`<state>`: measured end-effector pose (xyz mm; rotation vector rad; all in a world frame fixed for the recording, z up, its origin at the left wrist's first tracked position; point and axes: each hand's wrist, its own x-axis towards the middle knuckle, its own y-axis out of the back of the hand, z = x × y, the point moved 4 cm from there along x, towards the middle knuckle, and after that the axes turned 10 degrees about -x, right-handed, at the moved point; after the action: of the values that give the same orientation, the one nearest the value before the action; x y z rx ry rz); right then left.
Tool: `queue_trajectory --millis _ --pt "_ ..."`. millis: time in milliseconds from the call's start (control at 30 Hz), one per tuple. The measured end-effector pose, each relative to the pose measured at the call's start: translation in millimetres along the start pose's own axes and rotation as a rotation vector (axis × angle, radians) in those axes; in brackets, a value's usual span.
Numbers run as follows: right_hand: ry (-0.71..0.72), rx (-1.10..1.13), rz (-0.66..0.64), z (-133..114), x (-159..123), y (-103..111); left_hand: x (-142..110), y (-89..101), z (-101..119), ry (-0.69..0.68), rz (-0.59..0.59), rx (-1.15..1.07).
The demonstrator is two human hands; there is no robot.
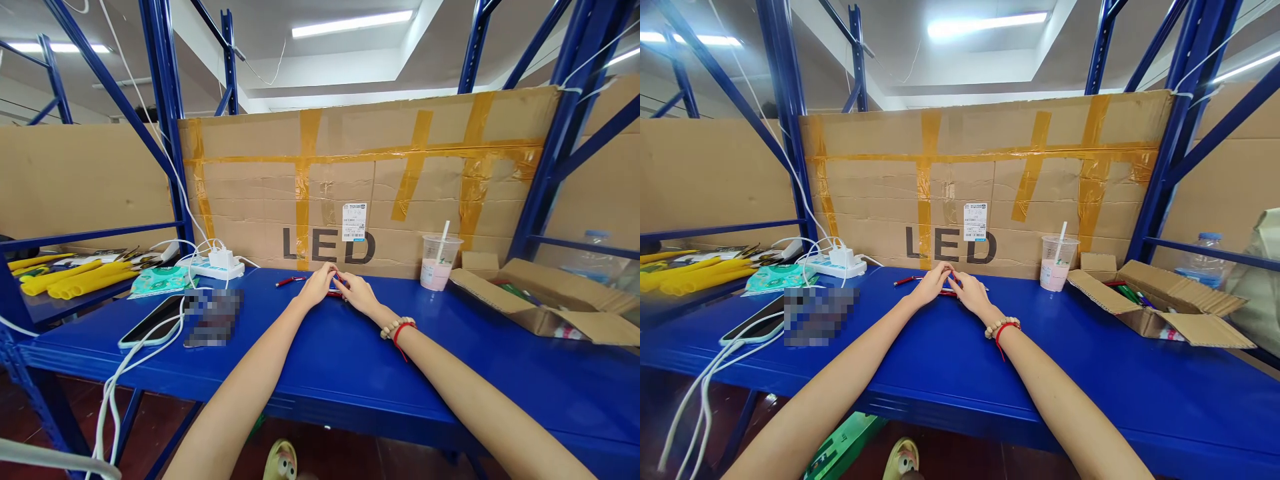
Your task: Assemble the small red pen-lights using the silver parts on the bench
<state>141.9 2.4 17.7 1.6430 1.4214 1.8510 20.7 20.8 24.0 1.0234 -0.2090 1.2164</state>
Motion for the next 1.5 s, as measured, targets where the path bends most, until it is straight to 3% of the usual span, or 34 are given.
queue_trajectory --millis 267,433,633,833,1167,1367,1500 --pt "-0.003 0.007 0.024 6 1 -3 4 1.8 -8 0.131 0.092 -0.078" --pt "0.008 -0.046 0.043 4 0 0 3 6.3 -5 0.106 0.150 0.010" --pt "0.096 -0.190 0.005 -4 1 3 3 4.2 -10 0.078 0.097 0.123" --pt "0.115 -0.271 -0.075 -7 1 3 4 3.1 -12 0.104 0.125 0.073" --pt "0.145 -0.328 -0.026 -8 4 3 5 2.8 -10 0.133 0.137 0.028" --pt "0.075 -0.272 0.038 -4 4 7 4 -1.0 -8 0.161 0.147 -0.076" --pt "0.028 -0.208 0.078 0 5 7 2 -2.3 -9 0.266 0.185 -0.374"
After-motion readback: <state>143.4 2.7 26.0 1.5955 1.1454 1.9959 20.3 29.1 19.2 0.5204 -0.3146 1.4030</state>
